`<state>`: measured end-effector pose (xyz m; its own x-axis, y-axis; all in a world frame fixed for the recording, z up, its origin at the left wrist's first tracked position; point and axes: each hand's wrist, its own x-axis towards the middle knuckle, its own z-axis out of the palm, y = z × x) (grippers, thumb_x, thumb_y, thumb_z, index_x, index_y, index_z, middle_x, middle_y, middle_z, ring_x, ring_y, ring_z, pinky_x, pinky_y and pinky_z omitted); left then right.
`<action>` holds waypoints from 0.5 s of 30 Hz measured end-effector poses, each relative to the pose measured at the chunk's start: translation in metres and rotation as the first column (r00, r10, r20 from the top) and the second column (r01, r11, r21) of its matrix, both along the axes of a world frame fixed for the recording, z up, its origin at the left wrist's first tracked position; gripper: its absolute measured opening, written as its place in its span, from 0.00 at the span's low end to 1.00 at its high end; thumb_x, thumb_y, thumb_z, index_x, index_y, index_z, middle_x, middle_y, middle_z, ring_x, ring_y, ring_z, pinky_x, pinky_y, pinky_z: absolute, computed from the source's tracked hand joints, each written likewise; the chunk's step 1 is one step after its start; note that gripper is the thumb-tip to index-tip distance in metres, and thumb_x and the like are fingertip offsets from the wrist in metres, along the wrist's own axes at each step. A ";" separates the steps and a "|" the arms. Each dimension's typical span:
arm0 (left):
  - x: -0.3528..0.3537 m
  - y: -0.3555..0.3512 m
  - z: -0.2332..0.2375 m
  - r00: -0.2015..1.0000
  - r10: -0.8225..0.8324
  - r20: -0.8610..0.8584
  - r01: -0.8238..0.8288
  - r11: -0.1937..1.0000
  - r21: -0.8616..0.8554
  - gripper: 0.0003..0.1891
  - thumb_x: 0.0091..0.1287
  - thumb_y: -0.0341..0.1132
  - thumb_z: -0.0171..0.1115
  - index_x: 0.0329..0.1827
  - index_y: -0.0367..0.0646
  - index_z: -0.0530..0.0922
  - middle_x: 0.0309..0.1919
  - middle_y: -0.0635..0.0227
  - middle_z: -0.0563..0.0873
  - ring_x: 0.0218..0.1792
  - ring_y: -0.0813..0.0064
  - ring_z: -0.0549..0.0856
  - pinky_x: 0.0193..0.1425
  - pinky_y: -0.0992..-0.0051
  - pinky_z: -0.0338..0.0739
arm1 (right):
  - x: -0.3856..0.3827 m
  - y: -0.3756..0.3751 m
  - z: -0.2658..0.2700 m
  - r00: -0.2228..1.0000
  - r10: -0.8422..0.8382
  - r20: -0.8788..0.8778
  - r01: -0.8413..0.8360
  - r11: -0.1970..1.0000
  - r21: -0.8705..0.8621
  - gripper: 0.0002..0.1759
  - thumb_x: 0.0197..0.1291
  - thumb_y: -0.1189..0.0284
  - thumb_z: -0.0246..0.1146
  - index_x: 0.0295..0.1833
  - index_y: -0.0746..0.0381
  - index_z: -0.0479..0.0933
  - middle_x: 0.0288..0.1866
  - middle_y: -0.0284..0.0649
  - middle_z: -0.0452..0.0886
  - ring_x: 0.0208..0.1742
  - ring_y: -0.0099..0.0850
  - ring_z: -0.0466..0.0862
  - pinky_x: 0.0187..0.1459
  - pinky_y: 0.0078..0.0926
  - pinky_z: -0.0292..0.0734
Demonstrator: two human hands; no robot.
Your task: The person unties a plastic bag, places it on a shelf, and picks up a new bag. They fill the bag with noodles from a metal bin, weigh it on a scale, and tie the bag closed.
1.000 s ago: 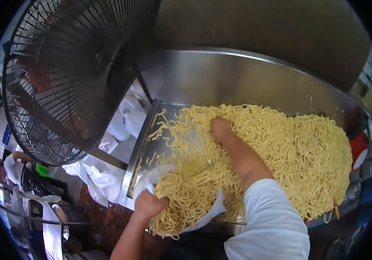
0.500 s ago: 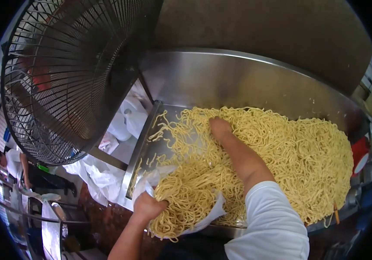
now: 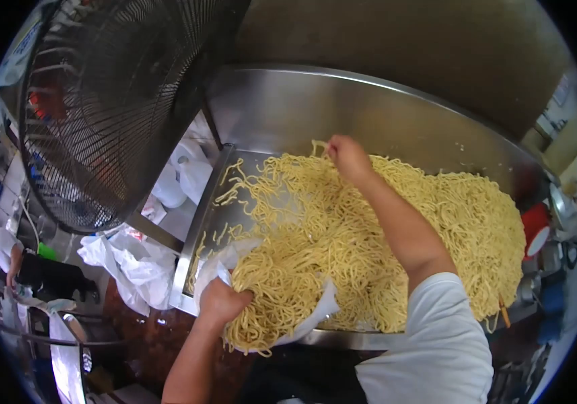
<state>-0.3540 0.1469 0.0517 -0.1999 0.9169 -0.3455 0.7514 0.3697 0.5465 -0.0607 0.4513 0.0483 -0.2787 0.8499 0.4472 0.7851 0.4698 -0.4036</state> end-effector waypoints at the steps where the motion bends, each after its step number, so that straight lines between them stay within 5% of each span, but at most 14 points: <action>1: -0.001 -0.001 0.000 1.000 -0.020 0.015 0.020 0.999 0.029 0.21 0.51 0.38 0.67 0.50 0.46 0.83 0.41 0.53 0.87 0.45 0.55 0.86 0.51 0.63 0.79 | 0.006 -0.015 0.033 0.993 0.002 -0.122 0.000 1.000 0.016 0.07 0.63 0.69 0.62 0.41 0.61 0.79 0.37 0.47 0.83 0.37 0.45 0.83 0.40 0.40 0.77; 4: -0.011 -0.003 -0.018 0.996 -0.072 0.055 0.066 0.993 0.097 0.23 0.51 0.36 0.66 0.53 0.45 0.81 0.43 0.55 0.88 0.46 0.56 0.86 0.52 0.64 0.78 | 0.040 -0.062 0.117 0.882 0.082 -0.465 -0.040 0.994 0.100 0.07 0.63 0.70 0.65 0.41 0.62 0.78 0.31 0.37 0.82 0.31 0.26 0.78 0.35 0.27 0.74; 8: -0.010 -0.007 -0.003 0.977 -0.132 0.169 0.107 0.983 0.146 0.24 0.52 0.32 0.63 0.55 0.39 0.79 0.45 0.55 0.88 0.47 0.61 0.87 0.53 0.68 0.78 | 0.093 -0.189 0.203 0.829 -0.042 -0.558 0.074 0.997 0.036 0.08 0.66 0.69 0.64 0.42 0.63 0.78 0.32 0.27 0.80 0.33 0.15 0.75 0.33 0.16 0.70; 11: -0.018 -0.004 -0.021 0.946 -0.163 0.280 0.118 0.978 0.170 0.24 0.51 0.29 0.62 0.55 0.34 0.79 0.44 0.57 0.88 0.46 0.66 0.86 0.52 0.71 0.77 | 0.139 -0.274 0.198 0.797 -0.152 -0.584 0.177 0.984 -0.014 0.07 0.66 0.70 0.63 0.45 0.62 0.78 0.33 0.27 0.80 0.33 0.15 0.76 0.33 0.15 0.70; 13: -0.017 -0.001 -0.033 0.907 -0.211 0.365 0.105 0.951 0.290 0.24 0.51 0.35 0.62 0.54 0.39 0.80 0.43 0.56 0.88 0.46 0.59 0.87 0.52 0.67 0.77 | 0.172 -0.328 0.177 0.770 -0.233 -0.593 0.255 0.966 -0.048 0.07 0.66 0.70 0.63 0.46 0.61 0.78 0.33 0.26 0.80 0.33 0.15 0.76 0.33 0.14 0.71; 15: -0.013 -0.002 -0.026 0.926 -0.242 0.289 0.148 0.939 0.310 0.25 0.50 0.34 0.62 0.53 0.34 0.79 0.43 0.54 0.88 0.46 0.60 0.86 0.53 0.67 0.77 | 0.198 -0.385 0.147 0.637 -0.332 -0.695 0.319 0.935 -0.155 0.07 0.66 0.73 0.60 0.48 0.61 0.78 0.33 0.26 0.80 0.33 0.14 0.76 0.33 0.14 0.71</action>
